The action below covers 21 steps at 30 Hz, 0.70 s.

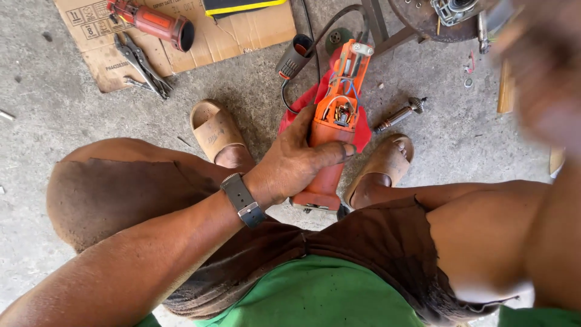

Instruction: Final wiring and assembly of an electric angle grinder during a repair process, involving disassembling the housing and inspecting wires.

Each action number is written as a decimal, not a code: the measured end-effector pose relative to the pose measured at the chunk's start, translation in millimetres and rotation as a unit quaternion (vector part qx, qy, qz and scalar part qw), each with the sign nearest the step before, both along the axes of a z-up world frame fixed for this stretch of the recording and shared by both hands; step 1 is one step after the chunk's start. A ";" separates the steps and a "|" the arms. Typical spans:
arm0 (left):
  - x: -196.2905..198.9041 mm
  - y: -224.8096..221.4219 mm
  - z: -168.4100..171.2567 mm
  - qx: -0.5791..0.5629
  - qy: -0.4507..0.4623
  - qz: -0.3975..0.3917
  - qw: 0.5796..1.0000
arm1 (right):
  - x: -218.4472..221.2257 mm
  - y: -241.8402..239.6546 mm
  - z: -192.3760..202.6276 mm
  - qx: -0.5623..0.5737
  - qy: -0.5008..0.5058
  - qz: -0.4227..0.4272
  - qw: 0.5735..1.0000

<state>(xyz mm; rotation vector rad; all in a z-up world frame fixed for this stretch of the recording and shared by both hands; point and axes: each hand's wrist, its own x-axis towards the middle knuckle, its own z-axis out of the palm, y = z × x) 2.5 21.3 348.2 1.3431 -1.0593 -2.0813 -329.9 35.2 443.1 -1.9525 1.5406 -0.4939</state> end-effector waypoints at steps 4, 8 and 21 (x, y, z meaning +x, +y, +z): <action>5.8 1.3 9.3 -0.022 0.019 -0.011 1.000 | 96.6 4.5 -4.0 -0.027 0.000 0.030 0.999; 10.3 7.6 8.6 -0.083 0.097 0.014 0.992 | 108.9 11.3 -11.1 -0.071 0.029 0.097 0.992; 14.9 4.9 13.0 -0.105 0.056 0.015 0.993 | 129.5 10.1 -9.7 -0.074 0.008 0.074 0.994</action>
